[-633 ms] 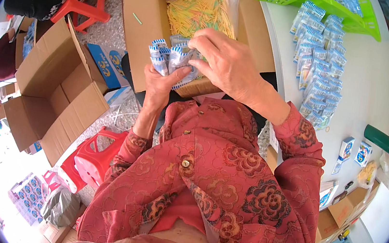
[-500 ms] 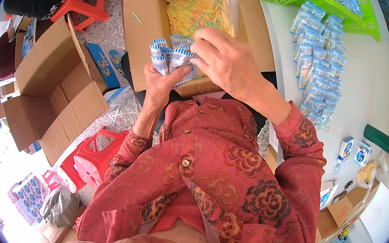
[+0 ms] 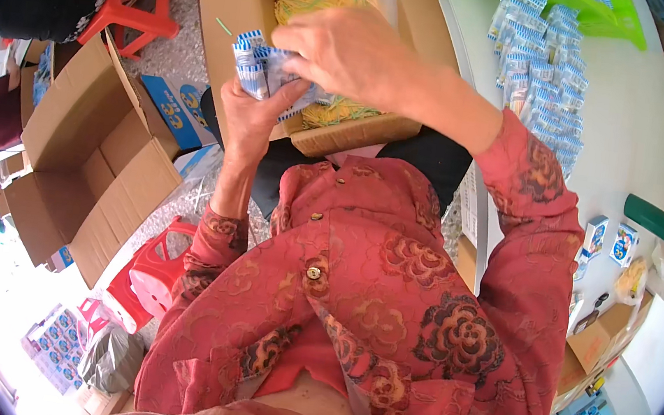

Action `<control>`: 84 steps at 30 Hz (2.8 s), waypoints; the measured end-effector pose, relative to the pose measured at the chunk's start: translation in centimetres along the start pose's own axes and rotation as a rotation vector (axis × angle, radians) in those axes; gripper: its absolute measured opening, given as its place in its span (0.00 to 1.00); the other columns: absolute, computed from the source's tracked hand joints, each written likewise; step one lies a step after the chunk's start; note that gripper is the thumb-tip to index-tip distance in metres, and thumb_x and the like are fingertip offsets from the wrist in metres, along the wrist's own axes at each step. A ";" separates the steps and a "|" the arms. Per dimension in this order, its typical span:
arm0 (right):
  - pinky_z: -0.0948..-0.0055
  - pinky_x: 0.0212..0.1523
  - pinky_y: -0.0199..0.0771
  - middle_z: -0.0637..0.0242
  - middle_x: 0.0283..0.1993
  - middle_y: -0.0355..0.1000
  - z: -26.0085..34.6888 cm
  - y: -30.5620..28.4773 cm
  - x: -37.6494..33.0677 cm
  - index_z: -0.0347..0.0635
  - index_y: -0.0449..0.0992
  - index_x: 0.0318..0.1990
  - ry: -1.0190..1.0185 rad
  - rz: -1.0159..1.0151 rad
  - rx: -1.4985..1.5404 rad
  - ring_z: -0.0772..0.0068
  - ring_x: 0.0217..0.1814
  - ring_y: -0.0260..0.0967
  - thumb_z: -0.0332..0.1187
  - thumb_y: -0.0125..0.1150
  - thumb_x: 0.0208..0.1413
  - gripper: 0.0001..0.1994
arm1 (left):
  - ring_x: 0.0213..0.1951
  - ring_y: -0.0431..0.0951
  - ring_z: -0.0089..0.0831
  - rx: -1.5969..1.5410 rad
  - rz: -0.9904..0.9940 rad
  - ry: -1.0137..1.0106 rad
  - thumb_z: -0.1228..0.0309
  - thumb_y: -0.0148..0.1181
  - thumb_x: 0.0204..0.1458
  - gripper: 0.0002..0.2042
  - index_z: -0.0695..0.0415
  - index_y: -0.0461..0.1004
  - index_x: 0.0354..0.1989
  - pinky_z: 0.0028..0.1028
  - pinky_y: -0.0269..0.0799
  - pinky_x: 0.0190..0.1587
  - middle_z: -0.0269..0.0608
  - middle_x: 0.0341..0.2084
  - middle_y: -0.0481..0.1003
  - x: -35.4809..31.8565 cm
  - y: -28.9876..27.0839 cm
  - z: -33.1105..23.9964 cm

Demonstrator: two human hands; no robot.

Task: Packing small yellow plastic components and printed instruction packets into clear plastic bags and placing them into a shipping box.

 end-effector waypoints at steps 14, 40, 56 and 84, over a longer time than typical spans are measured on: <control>0.63 0.31 0.67 0.58 0.25 0.66 1.7 0.0 2.8 0.41 0.68 0.29 -0.119 0.000 0.116 0.57 0.30 0.68 0.31 0.53 0.46 0.05 | 0.29 0.71 0.16 -0.053 -0.050 0.004 0.77 0.63 0.41 0.08 0.62 0.74 0.32 0.19 0.69 0.33 0.30 0.26 0.74 0.4 -2.2 0.5; 0.84 0.27 0.65 0.72 0.27 0.72 -2.8 -0.8 1.7 0.41 0.74 0.37 0.373 -0.030 0.888 0.86 0.26 0.66 0.30 0.56 0.50 0.08 | 0.27 0.70 0.14 -0.060 -0.129 -0.014 0.78 0.65 0.39 0.11 0.62 0.75 0.33 0.18 0.68 0.31 0.30 0.25 0.75 -0.2 -2.3 3.2; 0.67 0.29 0.71 0.56 0.29 0.72 -24.4 20.2 -7.0 0.37 0.74 0.30 0.565 0.135 0.238 0.61 0.27 0.71 0.32 0.53 0.46 0.08 | 0.29 0.73 0.19 -0.111 -0.266 -0.091 0.80 0.65 0.38 0.15 0.68 0.71 0.36 0.18 0.69 0.32 0.37 0.27 0.74 -1.6 -5.8 4.4; 0.61 0.37 0.72 0.51 0.36 0.72 -25.6 27.6 -8.2 0.38 0.76 0.32 1.154 0.366 -0.162 0.54 0.40 0.71 0.29 0.54 0.42 0.09 | 0.28 0.73 0.19 -0.060 -0.256 -0.253 0.79 0.64 0.38 0.12 0.68 0.73 0.34 0.19 0.69 0.32 0.36 0.27 0.75 -2.2 -5.4 5.6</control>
Point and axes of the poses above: each hand's wrist, its own x-axis towards the middle knuckle, its own y-axis out of the palm, z = x × y, the point moved 7 cm from there along x, towards the middle knuckle
